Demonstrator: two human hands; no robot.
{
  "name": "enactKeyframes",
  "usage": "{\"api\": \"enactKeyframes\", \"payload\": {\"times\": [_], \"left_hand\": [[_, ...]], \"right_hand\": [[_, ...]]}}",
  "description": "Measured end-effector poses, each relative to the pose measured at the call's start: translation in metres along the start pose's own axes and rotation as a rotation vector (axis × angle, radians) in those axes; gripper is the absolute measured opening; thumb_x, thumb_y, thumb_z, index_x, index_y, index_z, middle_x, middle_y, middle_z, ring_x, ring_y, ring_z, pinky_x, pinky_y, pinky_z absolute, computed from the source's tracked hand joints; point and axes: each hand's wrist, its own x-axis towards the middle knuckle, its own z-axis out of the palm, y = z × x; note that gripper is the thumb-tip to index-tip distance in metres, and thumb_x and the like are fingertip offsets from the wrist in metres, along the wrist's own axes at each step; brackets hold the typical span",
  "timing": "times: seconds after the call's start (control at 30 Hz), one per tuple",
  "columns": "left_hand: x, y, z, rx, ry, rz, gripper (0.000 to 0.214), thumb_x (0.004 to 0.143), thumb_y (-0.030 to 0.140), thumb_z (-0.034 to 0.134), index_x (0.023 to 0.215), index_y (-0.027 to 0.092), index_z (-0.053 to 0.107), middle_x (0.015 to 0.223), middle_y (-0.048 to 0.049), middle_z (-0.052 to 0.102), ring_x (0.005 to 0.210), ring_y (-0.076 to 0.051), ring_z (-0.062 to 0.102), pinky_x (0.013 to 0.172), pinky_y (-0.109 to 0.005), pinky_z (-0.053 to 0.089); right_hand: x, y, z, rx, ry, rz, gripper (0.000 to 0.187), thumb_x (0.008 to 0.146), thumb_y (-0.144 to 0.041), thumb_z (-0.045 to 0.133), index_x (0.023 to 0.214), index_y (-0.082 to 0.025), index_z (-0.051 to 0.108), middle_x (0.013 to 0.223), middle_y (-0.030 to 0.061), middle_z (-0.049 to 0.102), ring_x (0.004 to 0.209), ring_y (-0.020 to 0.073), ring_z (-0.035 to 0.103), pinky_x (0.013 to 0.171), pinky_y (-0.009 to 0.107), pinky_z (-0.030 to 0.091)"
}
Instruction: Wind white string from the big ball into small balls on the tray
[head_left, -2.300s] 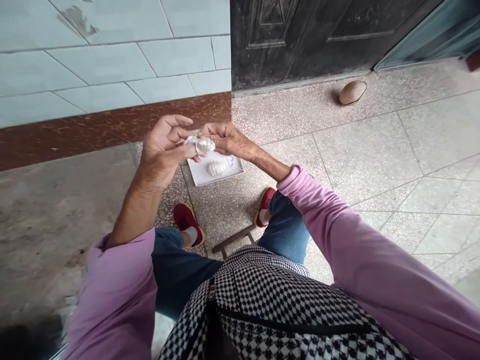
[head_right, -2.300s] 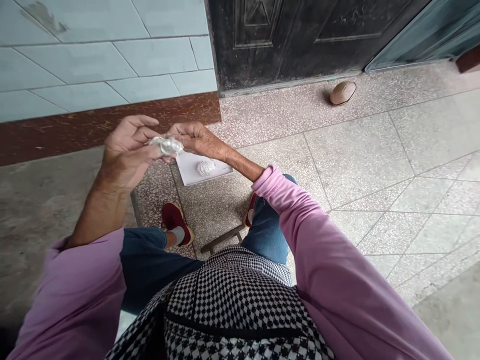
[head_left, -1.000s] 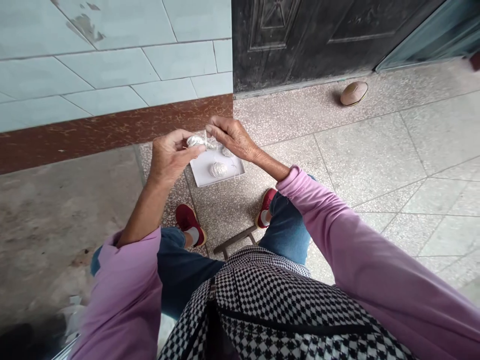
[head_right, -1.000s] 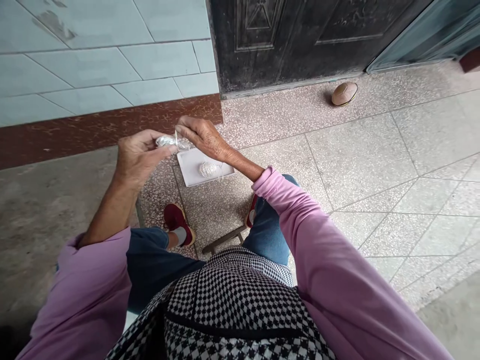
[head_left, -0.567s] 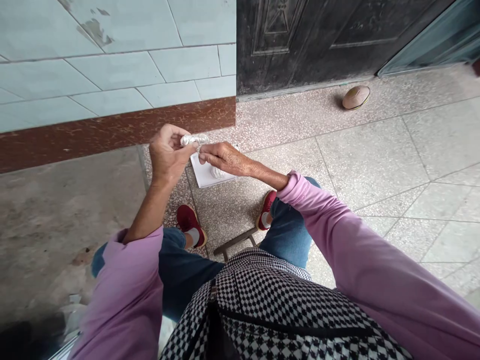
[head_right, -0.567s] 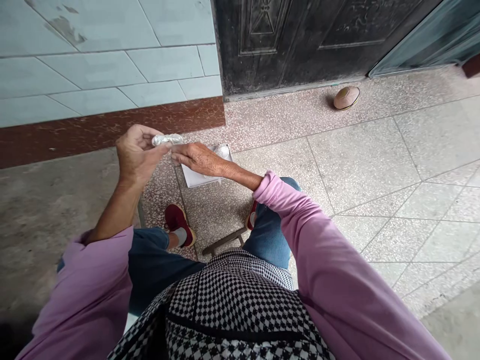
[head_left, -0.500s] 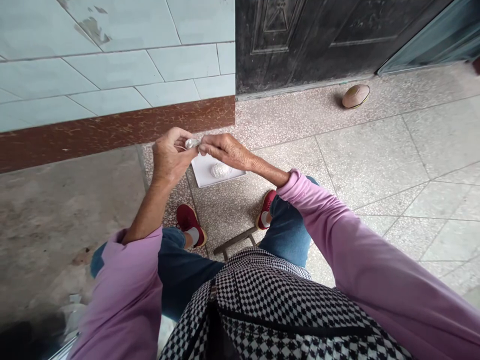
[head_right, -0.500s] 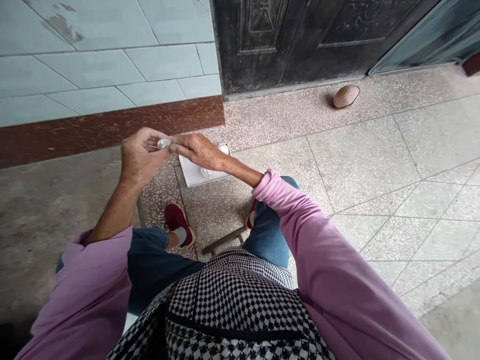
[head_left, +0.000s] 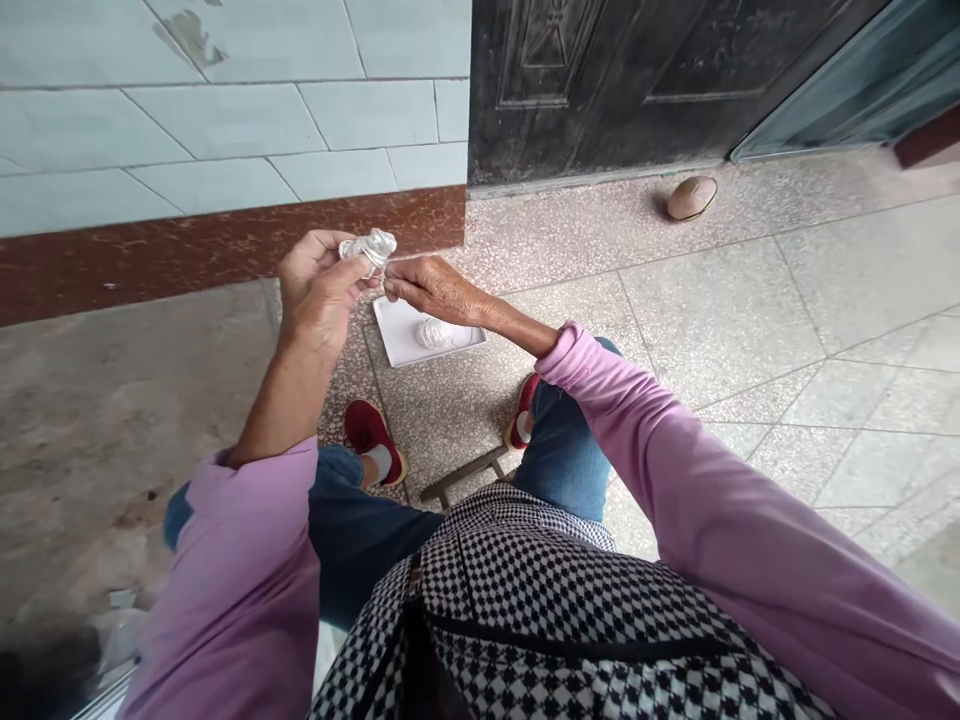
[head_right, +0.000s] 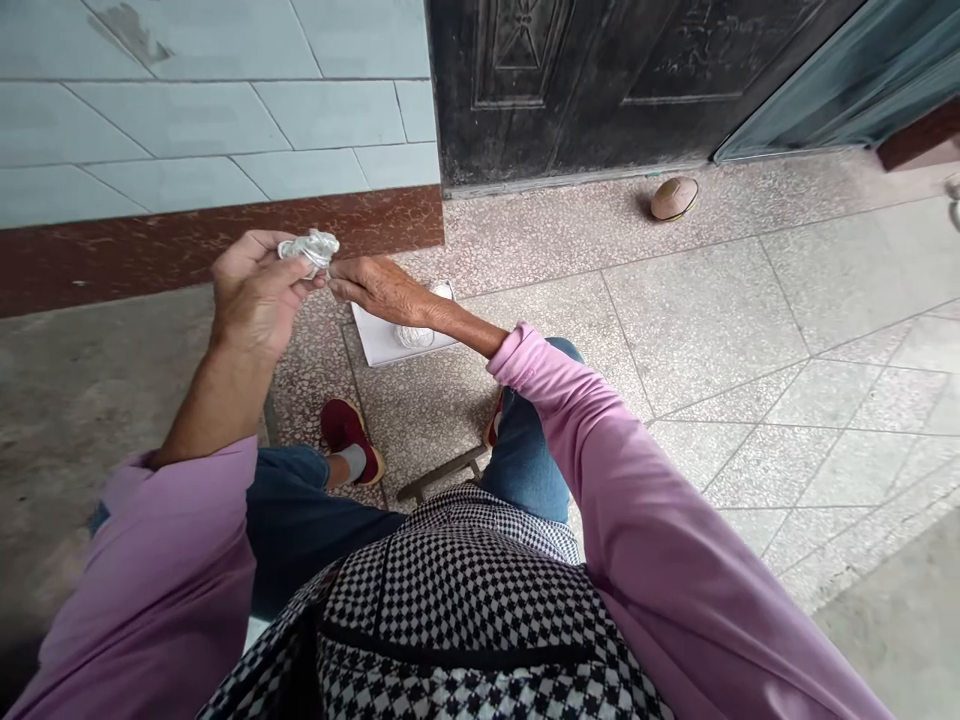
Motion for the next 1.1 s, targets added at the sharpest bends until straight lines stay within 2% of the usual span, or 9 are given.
{"api": "enactKeyframes", "payload": {"times": [0.1,0.23,0.33,0.43,0.57,0.73,0.9,1.0,1.1], "left_hand": [[0.011,-0.006,-0.005,0.202,0.078,0.046,0.042,0.076,-0.001,0.098,0.093,0.023,0.068,0.083,0.005,0.075,0.078,-0.014,0.062,0.073,-0.031,0.051],[0.013,-0.006,-0.016,0.317,-0.047,0.044,0.044,0.073,0.005,0.109,0.088,0.024,0.071,0.075,0.008,0.071,0.077,-0.014,0.058,0.074,-0.033,0.047],[0.0,0.001,-0.025,0.229,-0.186,-0.028,0.038,0.071,0.014,0.11,0.089,0.024,0.078,0.076,0.0037,0.074,0.073,-0.016,0.057,0.069,-0.035,0.046],[-0.016,0.015,-0.032,0.088,-0.286,-0.062,0.038,0.072,0.018,0.11,0.098,0.022,0.082,0.088,-0.0041,0.081,0.075,-0.018,0.064,0.069,-0.038,0.052],[-0.02,0.03,-0.04,-0.078,-0.216,-0.074,0.041,0.078,0.018,0.108,0.104,0.025,0.076,0.108,-0.0085,0.087,0.088,-0.022,0.073,0.081,-0.042,0.062],[0.011,0.029,-0.052,-0.094,-0.074,-0.037,0.046,0.078,0.019,0.107,0.106,0.026,0.071,0.113,-0.0045,0.088,0.098,-0.022,0.074,0.101,-0.049,0.068],[0.032,0.016,-0.066,0.206,0.057,0.01,0.049,0.069,0.012,0.112,0.089,0.025,0.068,0.084,0.0023,0.075,0.082,-0.018,0.061,0.086,-0.04,0.057],[0.024,0.011,-0.076,0.373,-0.043,-0.021,0.047,0.062,0.006,0.109,0.083,0.025,0.072,0.074,0.0035,0.072,0.08,-0.019,0.057,0.078,-0.035,0.048],[0.01,0.017,-0.083,0.289,-0.232,-0.082,0.041,0.065,0.008,0.108,0.09,0.023,0.08,0.078,-0.0012,0.076,0.078,-0.021,0.059,0.074,-0.035,0.047]], "right_hand": [[0.003,-0.008,0.004,-0.032,-0.014,-0.01,0.04,0.138,-0.032,0.061,0.101,-0.023,0.072,0.107,0.0079,0.084,0.11,0.0226,0.076,0.111,0.036,0.059],[0.006,-0.016,-0.008,-0.067,0.102,-0.038,0.047,0.138,-0.036,0.064,0.092,-0.025,0.07,0.1,0.0049,0.081,0.105,0.0218,0.072,0.106,0.037,0.059],[0.015,-0.016,-0.02,-0.053,0.215,-0.055,0.051,0.136,-0.039,0.064,0.087,-0.026,0.068,0.093,0.0035,0.078,0.096,0.0197,0.067,0.098,0.037,0.057],[0.029,-0.01,-0.025,0.024,0.248,-0.066,0.072,0.14,-0.059,0.049,0.076,-0.027,0.058,0.074,-0.0017,0.063,0.089,0.0128,0.06,0.09,0.035,0.051],[0.039,-0.006,-0.018,0.149,0.2,-0.049,0.081,0.136,-0.079,0.045,0.072,-0.03,0.048,0.061,-0.0072,0.045,0.081,0.0095,0.05,0.079,0.034,0.044],[0.038,-0.031,0.003,0.171,0.039,-0.063,0.078,0.138,-0.073,0.049,0.084,-0.021,0.07,0.063,-0.0081,0.049,0.076,0.0081,0.055,0.078,0.033,0.045],[0.042,-0.061,0.01,0.086,0.026,-0.061,0.071,0.139,-0.072,0.057,0.09,-0.022,0.07,0.07,-0.0053,0.056,0.086,0.0134,0.065,0.085,0.032,0.053],[0.05,-0.064,-0.001,0.028,0.094,-0.076,0.071,0.141,-0.066,0.053,0.082,-0.026,0.06,0.074,-0.0017,0.062,0.097,0.016,0.069,0.09,0.034,0.053],[0.057,-0.06,-0.013,0.034,0.16,-0.055,0.062,0.143,-0.049,0.055,0.085,-0.027,0.057,0.076,-0.0042,0.059,0.091,0.014,0.061,0.091,0.034,0.051]]}}
